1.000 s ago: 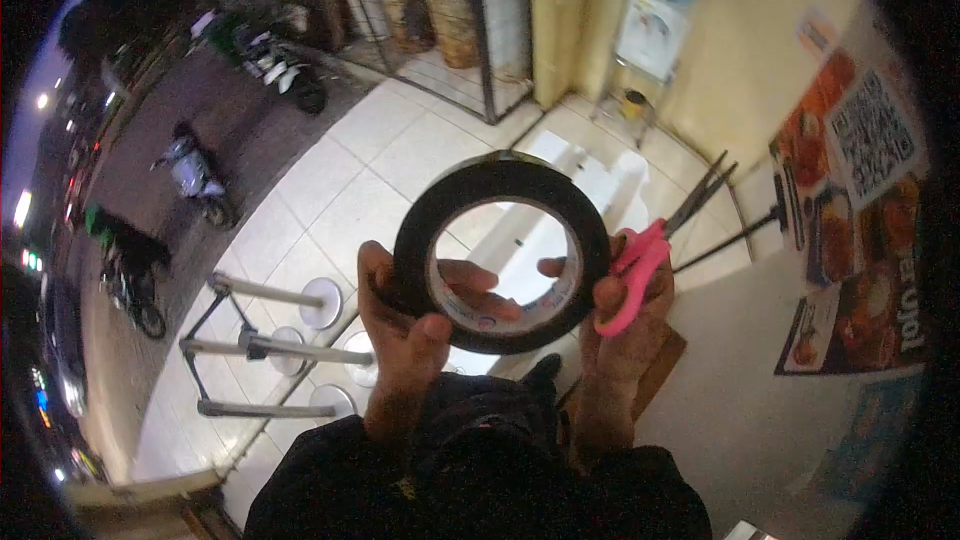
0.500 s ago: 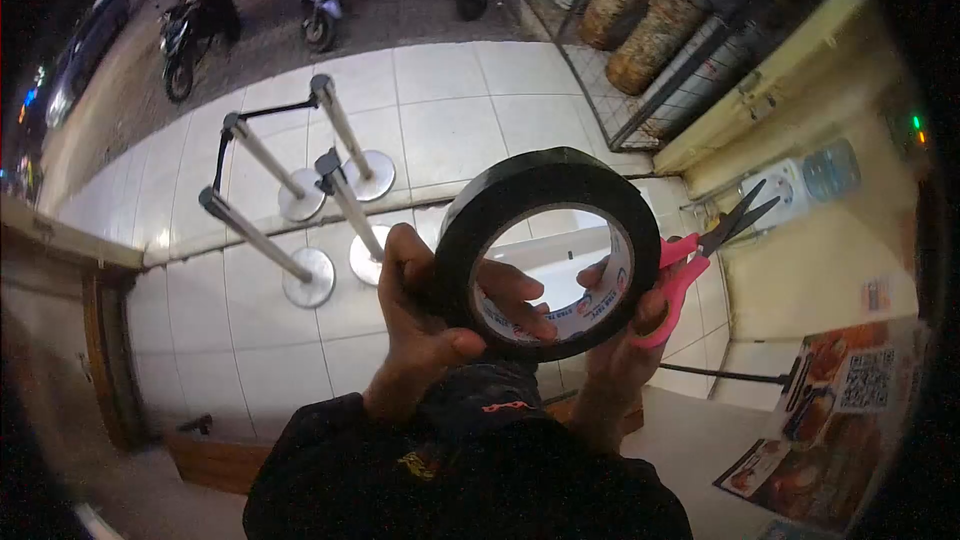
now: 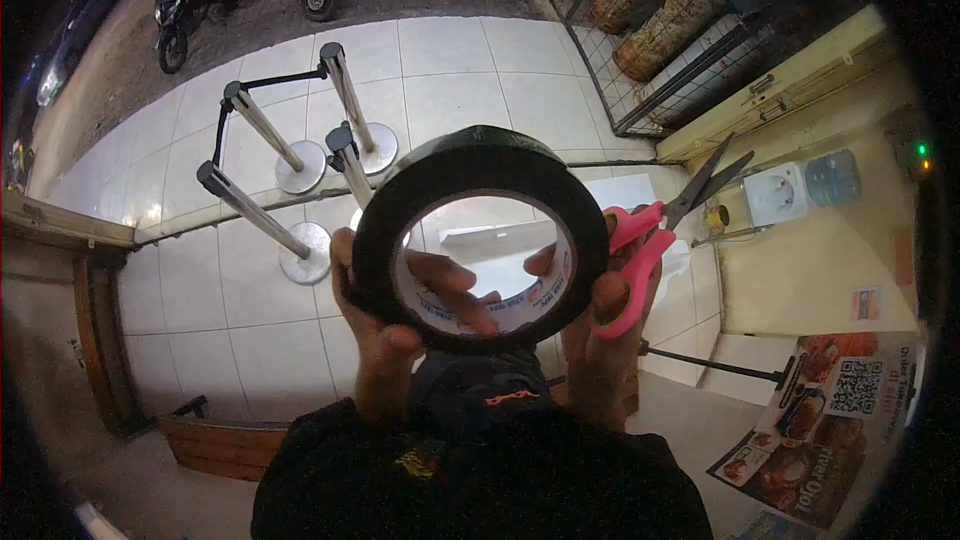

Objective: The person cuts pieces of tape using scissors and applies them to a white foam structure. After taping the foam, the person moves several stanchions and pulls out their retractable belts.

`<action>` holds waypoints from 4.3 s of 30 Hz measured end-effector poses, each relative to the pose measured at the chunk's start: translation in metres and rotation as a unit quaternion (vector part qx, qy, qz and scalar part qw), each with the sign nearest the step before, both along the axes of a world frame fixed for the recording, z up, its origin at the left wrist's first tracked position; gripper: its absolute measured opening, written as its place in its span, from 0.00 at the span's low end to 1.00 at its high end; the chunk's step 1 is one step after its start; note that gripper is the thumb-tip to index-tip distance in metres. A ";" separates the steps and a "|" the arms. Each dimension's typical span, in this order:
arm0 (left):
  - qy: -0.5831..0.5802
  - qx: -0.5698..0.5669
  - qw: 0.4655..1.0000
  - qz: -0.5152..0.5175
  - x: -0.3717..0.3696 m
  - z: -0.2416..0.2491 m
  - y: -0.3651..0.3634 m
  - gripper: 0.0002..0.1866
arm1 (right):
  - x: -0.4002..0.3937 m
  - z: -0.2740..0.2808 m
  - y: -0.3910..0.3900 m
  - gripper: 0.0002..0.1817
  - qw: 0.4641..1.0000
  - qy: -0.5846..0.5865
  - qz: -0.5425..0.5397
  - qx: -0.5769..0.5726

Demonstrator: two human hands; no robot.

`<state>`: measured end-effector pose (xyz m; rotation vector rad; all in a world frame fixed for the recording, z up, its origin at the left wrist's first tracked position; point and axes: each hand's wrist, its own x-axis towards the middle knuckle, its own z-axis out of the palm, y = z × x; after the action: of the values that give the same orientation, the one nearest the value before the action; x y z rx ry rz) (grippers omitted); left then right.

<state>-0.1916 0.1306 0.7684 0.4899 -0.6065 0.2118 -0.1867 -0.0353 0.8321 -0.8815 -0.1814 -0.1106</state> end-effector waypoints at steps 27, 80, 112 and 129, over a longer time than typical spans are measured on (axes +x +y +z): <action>0.089 0.043 0.994 -0.054 0.022 -0.017 -0.061 0.36 | -0.006 -0.008 -0.060 0.28 0.994 -0.022 -0.106 -0.005; -0.343 0.723 0.585 -0.133 0.215 -1.212 -0.983 0.38 | -0.116 -0.876 -0.753 0.15 0.635 0.697 -0.159 -0.293; 0.051 0.591 0.783 -0.184 0.213 -1.128 -1.055 0.10 | -0.038 -1.233 -0.960 0.38 0.553 0.659 -0.459 -0.220; -0.068 0.508 0.839 -0.180 0.274 -1.055 -1.305 0.14 | -0.027 -1.041 -1.083 0.07 0.410 0.389 -0.824 -0.037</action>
<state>0.0828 -1.1743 -0.2869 1.3807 -0.9208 -0.4835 -0.2135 -1.1185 -0.2087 -0.7812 1.7230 -1.5429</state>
